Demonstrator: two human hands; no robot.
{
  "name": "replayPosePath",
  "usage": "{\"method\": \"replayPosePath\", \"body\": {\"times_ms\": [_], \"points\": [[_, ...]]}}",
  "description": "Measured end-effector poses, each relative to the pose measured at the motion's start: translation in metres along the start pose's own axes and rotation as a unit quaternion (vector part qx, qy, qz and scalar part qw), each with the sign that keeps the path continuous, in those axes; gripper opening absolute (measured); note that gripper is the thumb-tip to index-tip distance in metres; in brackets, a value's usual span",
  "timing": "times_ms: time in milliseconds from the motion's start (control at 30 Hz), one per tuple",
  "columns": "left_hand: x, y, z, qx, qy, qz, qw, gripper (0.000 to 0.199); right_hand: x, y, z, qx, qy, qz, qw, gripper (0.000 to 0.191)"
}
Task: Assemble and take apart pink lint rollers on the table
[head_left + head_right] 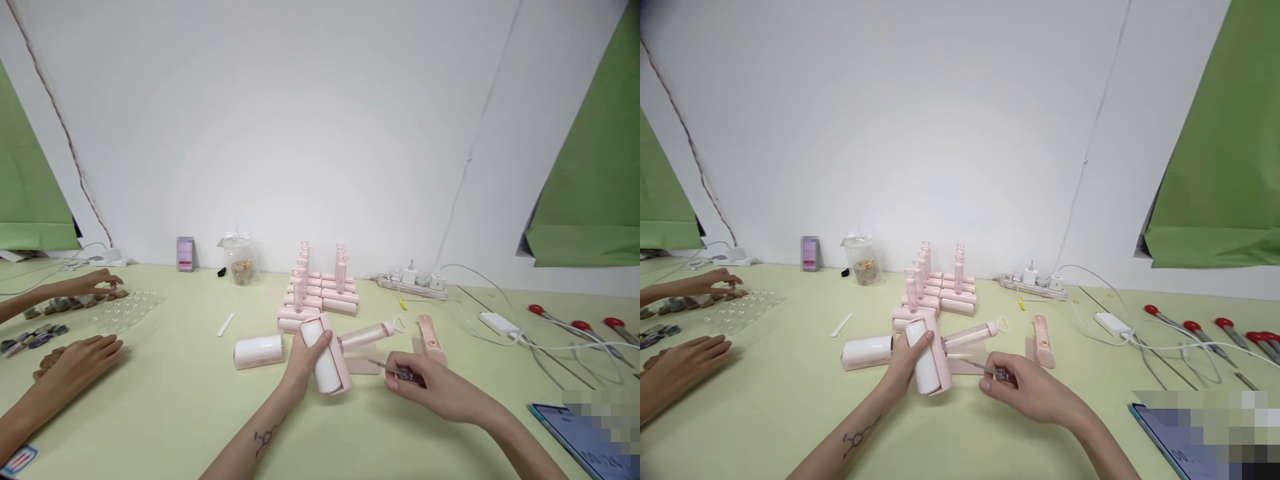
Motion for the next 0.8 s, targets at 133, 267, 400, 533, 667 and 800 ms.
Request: {"method": "replayPosePath", "body": {"times_ms": [133,267,400,533,667,800], "points": [[-0.002,-0.002,-0.012,-0.098,0.175,-0.006,0.980,0.033,-0.001,-0.006,0.021,0.030,0.038,-0.046,0.998,0.033],[-0.015,-0.013,-0.018,-0.154,0.269,0.030,0.950,0.022,-0.012,-0.004,0.031,0.027,-0.021,-0.076,0.996,0.038],[-0.018,-0.016,-0.018,-0.144,0.287,0.034,0.946,0.019,-0.018,-0.004,0.028,0.009,-0.025,-0.076,0.997,0.039],[-0.017,-0.014,-0.016,-0.134,0.311,0.033,0.940,0.019,-0.012,-0.006,0.028,0.009,-0.035,-0.105,0.994,0.036],[-0.020,-0.014,-0.013,-0.128,0.326,0.045,0.935,0.020,-0.010,-0.006,0.030,0.015,-0.072,-0.118,0.990,0.035],[-0.023,-0.016,-0.006,-0.113,0.331,0.067,0.934,0.019,-0.010,-0.006,0.028,0.008,-0.114,-0.132,0.985,0.034]]}}
Point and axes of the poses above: each hand's wrist, its own y-axis towards the middle knuckle, its own x-axis out of the back of the hand, z = x × y, the point moved 7 cm from there along y, towards the middle knuckle, and after that the axes turned 1 degree about -y, right-handed, at the moved point
